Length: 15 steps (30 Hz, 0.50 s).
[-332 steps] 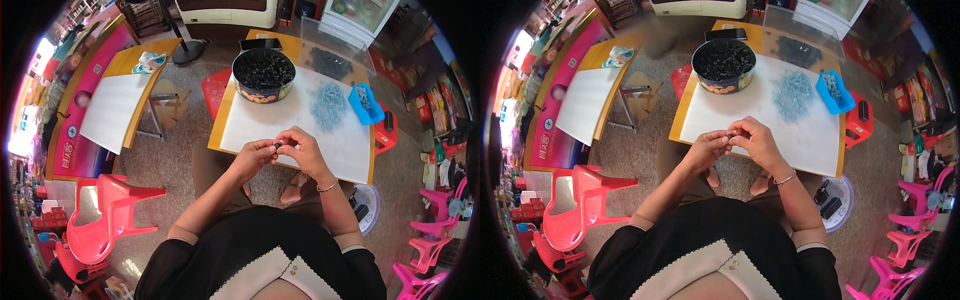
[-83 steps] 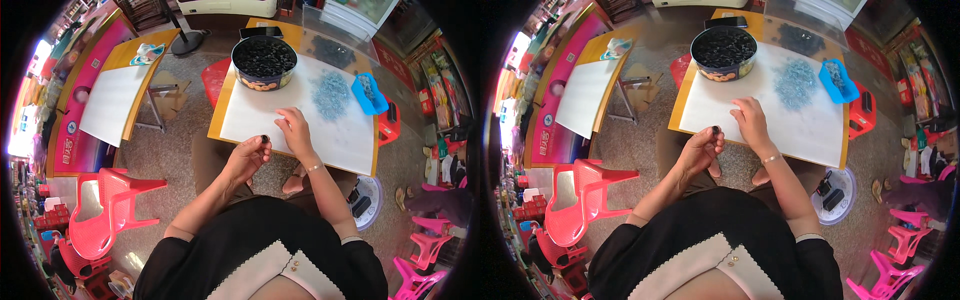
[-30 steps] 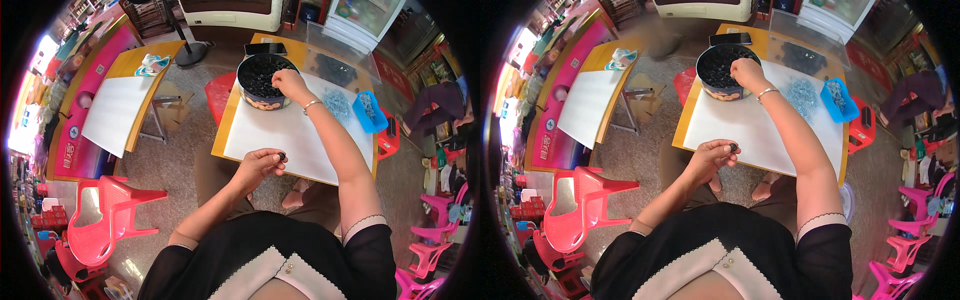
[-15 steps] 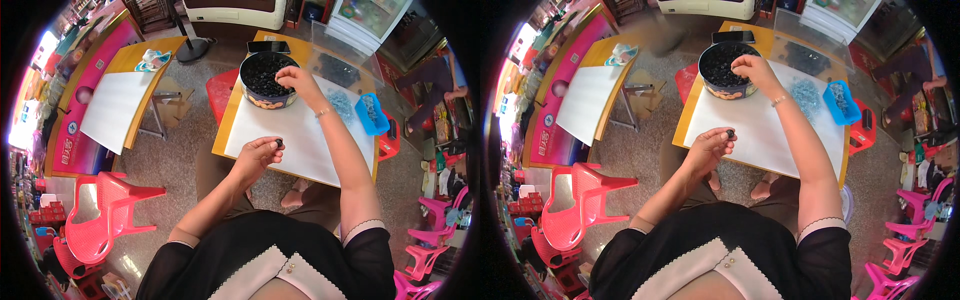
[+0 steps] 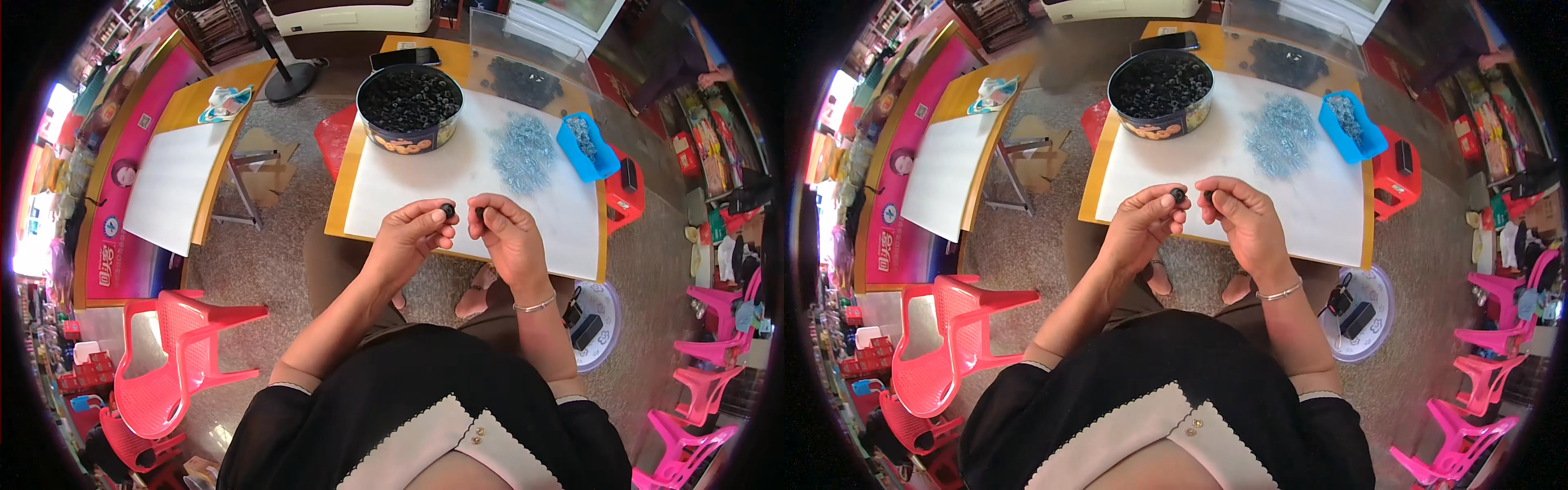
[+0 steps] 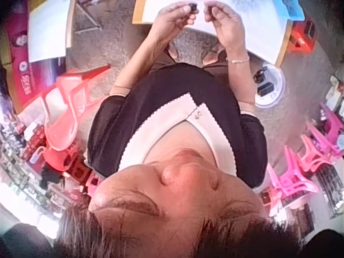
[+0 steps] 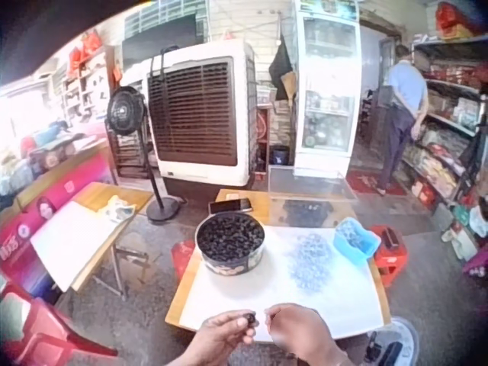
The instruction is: The person sits at a table and repeatedly picks up small black plastic components from a bowl and light blue fasteners from a pile. They insert the fasteners into the components by hand and place the assembled units back into the bowl. The process is repetitive and involves handling small parts one at a time.
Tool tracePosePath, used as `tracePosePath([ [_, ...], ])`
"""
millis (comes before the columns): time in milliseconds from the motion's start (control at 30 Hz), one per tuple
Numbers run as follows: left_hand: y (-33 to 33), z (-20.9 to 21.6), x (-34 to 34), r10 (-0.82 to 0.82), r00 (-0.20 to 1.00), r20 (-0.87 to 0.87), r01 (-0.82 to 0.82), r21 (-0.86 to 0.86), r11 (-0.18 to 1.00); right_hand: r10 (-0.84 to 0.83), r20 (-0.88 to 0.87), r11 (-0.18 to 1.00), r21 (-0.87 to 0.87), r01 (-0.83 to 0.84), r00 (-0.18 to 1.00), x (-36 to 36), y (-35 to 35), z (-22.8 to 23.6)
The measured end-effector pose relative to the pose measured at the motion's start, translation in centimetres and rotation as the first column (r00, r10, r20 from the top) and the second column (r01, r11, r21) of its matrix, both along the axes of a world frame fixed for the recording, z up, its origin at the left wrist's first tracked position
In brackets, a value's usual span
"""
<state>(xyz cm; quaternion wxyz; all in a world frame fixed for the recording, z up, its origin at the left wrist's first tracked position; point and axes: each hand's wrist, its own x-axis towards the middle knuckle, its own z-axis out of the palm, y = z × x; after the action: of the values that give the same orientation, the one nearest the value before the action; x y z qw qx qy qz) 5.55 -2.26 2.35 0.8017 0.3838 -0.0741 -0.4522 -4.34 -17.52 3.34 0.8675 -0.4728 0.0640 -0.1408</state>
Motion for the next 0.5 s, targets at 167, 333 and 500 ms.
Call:
tracePosePath([
  [167, 0.0, 0.0, -1.1, -0.058, 0.998, 0.004, 0.058, 0.018, 0.998, -0.15, -0.056, 0.953, -0.275, 0.129, 0.987, -1.5, 1.3, 1.6],
  [333, 0.2, 0.3, -1.9, -0.076, 0.997, 0.025, 0.076, 0.014, 0.997, -0.217, -0.098, 0.887, -0.434, 0.154, 0.971, -2.2, 2.1, 2.1],
  [500, 0.5, 0.6, -2.1, -0.07, 0.992, 0.103, 0.065, 0.05, 0.997, -0.239, -0.062, 0.811, -0.562, 0.164, 0.969, -2.2, 2.5, 1.9],
])
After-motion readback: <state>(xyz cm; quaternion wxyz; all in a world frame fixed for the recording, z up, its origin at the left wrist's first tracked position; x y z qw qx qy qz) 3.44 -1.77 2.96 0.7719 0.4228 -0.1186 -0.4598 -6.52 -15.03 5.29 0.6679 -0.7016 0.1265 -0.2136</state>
